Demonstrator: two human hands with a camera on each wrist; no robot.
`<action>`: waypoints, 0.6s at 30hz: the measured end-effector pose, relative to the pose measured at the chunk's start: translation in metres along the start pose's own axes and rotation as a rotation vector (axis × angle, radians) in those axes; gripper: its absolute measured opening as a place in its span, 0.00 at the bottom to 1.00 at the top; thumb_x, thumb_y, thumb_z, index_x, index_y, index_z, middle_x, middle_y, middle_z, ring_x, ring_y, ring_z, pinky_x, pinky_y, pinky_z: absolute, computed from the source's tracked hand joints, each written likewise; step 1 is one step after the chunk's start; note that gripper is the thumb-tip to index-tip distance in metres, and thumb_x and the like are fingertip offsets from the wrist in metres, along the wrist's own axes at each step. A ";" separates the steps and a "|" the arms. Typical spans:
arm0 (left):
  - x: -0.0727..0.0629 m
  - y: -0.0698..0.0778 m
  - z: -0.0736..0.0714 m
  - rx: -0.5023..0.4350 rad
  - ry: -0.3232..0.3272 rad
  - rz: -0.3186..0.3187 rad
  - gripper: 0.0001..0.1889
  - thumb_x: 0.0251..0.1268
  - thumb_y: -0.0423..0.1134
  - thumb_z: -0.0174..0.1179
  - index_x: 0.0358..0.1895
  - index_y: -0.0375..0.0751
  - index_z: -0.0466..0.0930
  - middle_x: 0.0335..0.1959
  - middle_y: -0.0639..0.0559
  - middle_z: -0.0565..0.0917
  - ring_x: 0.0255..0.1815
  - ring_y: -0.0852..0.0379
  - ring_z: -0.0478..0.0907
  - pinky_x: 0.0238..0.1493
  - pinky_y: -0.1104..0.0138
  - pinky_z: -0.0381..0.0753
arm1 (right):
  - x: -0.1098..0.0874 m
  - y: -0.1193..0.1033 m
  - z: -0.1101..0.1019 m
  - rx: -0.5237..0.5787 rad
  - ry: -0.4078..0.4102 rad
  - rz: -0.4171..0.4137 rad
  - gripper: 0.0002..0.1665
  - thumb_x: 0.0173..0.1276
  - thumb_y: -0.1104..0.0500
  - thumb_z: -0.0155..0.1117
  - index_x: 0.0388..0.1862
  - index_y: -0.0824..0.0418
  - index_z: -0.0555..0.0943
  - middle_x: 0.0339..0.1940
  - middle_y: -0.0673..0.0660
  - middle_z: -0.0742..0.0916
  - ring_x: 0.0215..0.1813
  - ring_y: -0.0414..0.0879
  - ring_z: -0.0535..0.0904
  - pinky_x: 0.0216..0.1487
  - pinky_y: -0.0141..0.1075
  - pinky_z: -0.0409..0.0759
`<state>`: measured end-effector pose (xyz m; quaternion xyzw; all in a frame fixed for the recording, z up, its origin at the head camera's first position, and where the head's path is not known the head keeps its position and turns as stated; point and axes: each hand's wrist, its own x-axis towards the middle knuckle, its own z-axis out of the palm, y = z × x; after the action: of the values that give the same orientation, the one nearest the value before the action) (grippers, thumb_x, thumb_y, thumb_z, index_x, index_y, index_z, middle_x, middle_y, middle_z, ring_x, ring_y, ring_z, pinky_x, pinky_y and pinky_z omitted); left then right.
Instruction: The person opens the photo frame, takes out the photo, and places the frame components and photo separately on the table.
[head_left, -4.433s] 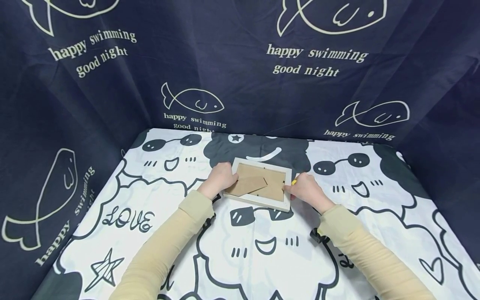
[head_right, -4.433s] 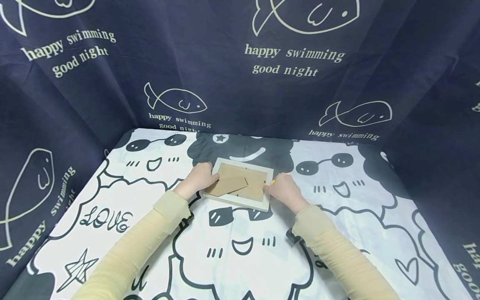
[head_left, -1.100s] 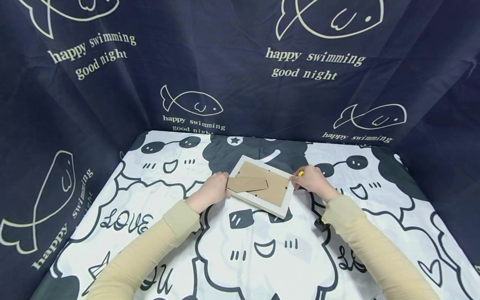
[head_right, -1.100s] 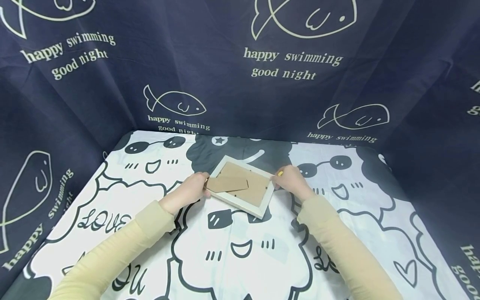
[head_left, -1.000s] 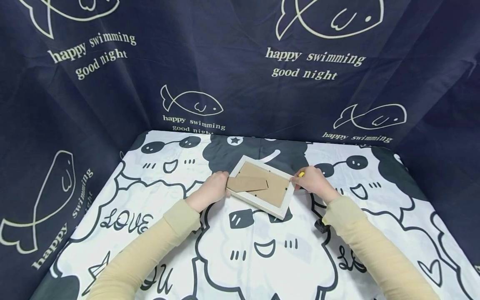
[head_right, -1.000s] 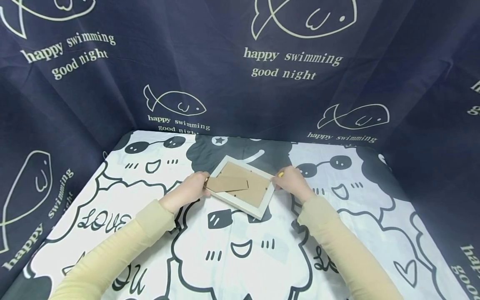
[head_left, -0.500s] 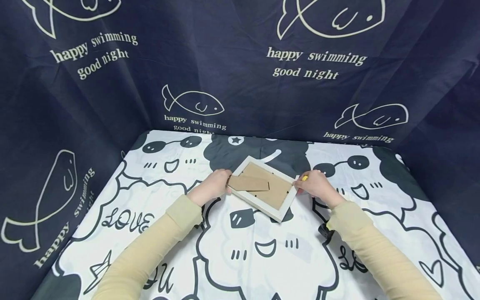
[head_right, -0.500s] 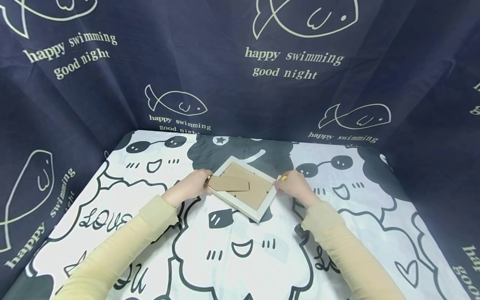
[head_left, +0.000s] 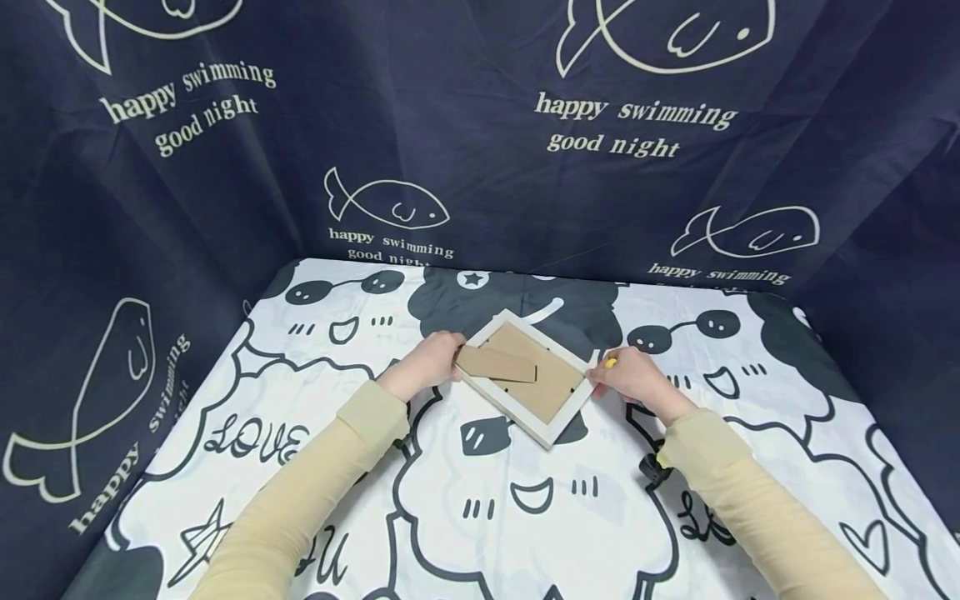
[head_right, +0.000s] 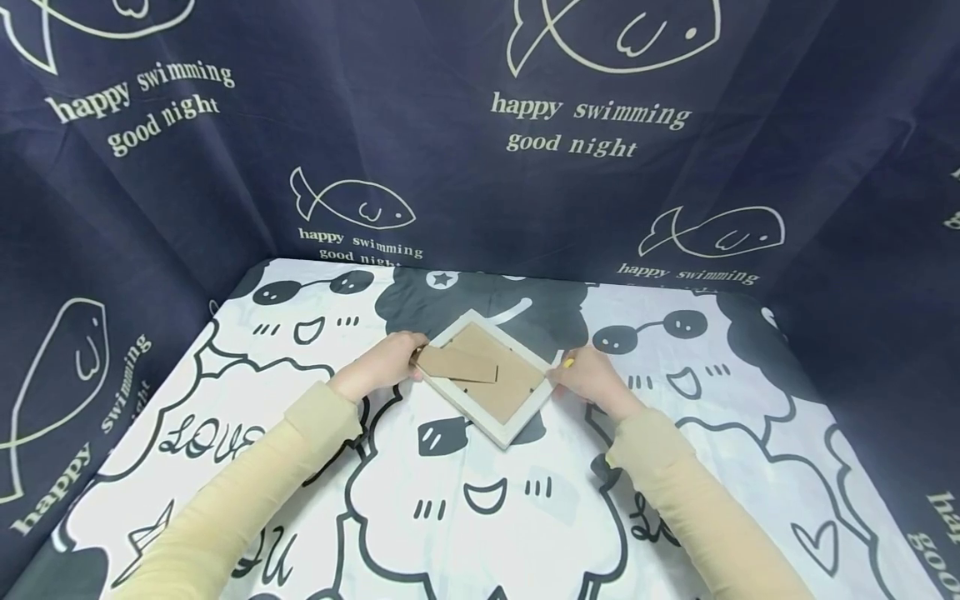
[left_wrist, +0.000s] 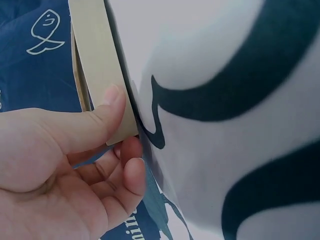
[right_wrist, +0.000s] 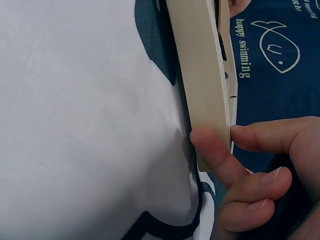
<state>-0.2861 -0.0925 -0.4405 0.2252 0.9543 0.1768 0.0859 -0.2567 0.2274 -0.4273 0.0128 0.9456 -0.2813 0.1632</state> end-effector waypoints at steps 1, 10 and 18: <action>0.001 0.000 0.000 0.006 0.002 0.005 0.21 0.50 0.33 0.70 0.49 0.33 0.77 0.40 0.43 0.81 0.44 0.48 0.76 0.52 0.62 0.76 | 0.000 0.000 0.000 0.004 -0.005 0.001 0.18 0.64 0.51 0.60 0.38 0.66 0.78 0.19 0.50 0.87 0.09 0.37 0.63 0.15 0.30 0.63; 0.005 0.006 -0.006 0.011 -0.019 -0.055 0.18 0.55 0.32 0.67 0.50 0.33 0.78 0.43 0.42 0.80 0.48 0.48 0.76 0.54 0.61 0.75 | -0.003 0.004 0.004 0.042 -0.044 -0.013 0.16 0.64 0.52 0.60 0.35 0.66 0.75 0.19 0.50 0.87 0.09 0.37 0.62 0.14 0.30 0.61; 0.007 0.008 -0.007 -0.025 -0.008 -0.104 0.16 0.53 0.32 0.68 0.46 0.32 0.80 0.42 0.42 0.81 0.45 0.49 0.77 0.49 0.61 0.77 | -0.004 0.006 0.009 0.078 -0.070 -0.019 0.15 0.63 0.53 0.60 0.34 0.66 0.76 0.18 0.49 0.86 0.09 0.38 0.62 0.13 0.30 0.62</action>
<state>-0.2910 -0.0847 -0.4320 0.1748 0.9621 0.1831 0.1014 -0.2496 0.2282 -0.4368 0.0004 0.9276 -0.3198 0.1930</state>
